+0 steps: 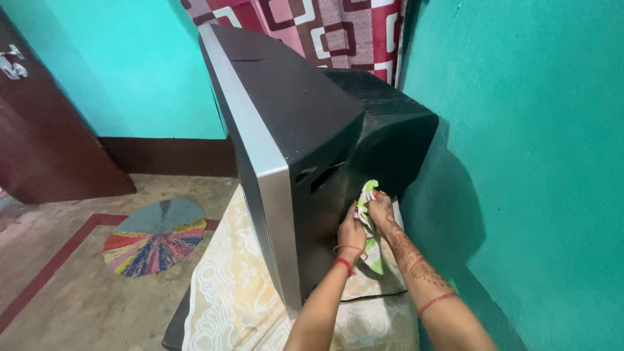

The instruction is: The person wipes the exterior surfaces of a CRT television set using a green cloth. They clean the sides, top, and back of the television, which is placed on a table covered with a patterned cloth.

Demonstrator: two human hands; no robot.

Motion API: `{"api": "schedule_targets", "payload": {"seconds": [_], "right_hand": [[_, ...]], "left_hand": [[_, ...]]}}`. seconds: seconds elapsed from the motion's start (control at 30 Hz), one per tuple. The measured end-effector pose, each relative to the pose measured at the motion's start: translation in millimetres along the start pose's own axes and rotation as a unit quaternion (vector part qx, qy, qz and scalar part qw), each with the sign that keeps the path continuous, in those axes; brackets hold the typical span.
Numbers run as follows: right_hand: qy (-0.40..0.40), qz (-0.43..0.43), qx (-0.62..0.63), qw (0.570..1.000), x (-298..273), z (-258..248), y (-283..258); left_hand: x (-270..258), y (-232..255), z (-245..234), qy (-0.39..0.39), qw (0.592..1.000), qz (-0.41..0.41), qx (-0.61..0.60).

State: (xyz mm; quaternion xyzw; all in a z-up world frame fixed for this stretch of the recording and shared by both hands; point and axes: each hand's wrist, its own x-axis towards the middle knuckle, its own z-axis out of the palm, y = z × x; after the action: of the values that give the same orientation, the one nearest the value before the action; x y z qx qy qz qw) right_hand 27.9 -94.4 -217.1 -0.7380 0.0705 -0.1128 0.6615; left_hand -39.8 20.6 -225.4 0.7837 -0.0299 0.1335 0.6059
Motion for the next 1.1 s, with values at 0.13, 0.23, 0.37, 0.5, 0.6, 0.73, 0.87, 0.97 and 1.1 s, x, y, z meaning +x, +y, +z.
{"api": "schedule_targets", "payload": {"seconds": [0.13, 0.23, 0.37, 0.5, 0.6, 0.73, 0.87, 0.97, 1.1], "right_hand": [[-0.030, -0.023, 0.013, 0.999, -2.8, 2.2, 9.4], [-0.056, -0.020, 0.013, 0.998, -9.7, 5.8, 12.3], [-0.082, -0.029, -0.059, 0.994, -24.5, 0.5, 11.8], [-0.086, -0.069, -0.054, 0.992, -36.3, 5.1, 12.3], [-0.112, -0.057, -0.002, 0.992, -41.8, 9.0, 18.5], [-0.143, -0.083, 0.008, 0.986, -53.5, 9.7, 21.7], [-0.148, -0.118, -0.051, 0.981, -63.5, -0.1, 17.9], [-0.167, -0.208, -0.055, 0.962, -58.6, -4.6, 20.6], [-0.064, -0.207, -0.095, 0.972, -42.4, -21.0, 29.8]], "left_hand": [[-21.9, 24.4, -19.6, -0.027, 0.995, -0.026, 0.094], [-30.2, 22.0, -25.5, 0.031, 0.993, 0.097, 0.052], [-31.7, 18.0, -20.0, 0.067, 0.995, 0.062, 0.044], [-36.5, 23.3, -11.3, 0.113, 0.993, -0.017, 0.009], [-45.5, 24.7, -10.6, 0.142, 0.990, -0.021, -0.019], [-56.9, 23.6, -6.8, 0.176, 0.984, -0.011, 0.000], [-63.8, 16.9, -3.4, 0.175, 0.985, -0.001, -0.008], [-66.0, 7.5, -2.7, 0.155, 0.987, 0.012, -0.036], [-58.0, 0.2, 1.7, 0.115, 0.993, 0.001, -0.028]]}}
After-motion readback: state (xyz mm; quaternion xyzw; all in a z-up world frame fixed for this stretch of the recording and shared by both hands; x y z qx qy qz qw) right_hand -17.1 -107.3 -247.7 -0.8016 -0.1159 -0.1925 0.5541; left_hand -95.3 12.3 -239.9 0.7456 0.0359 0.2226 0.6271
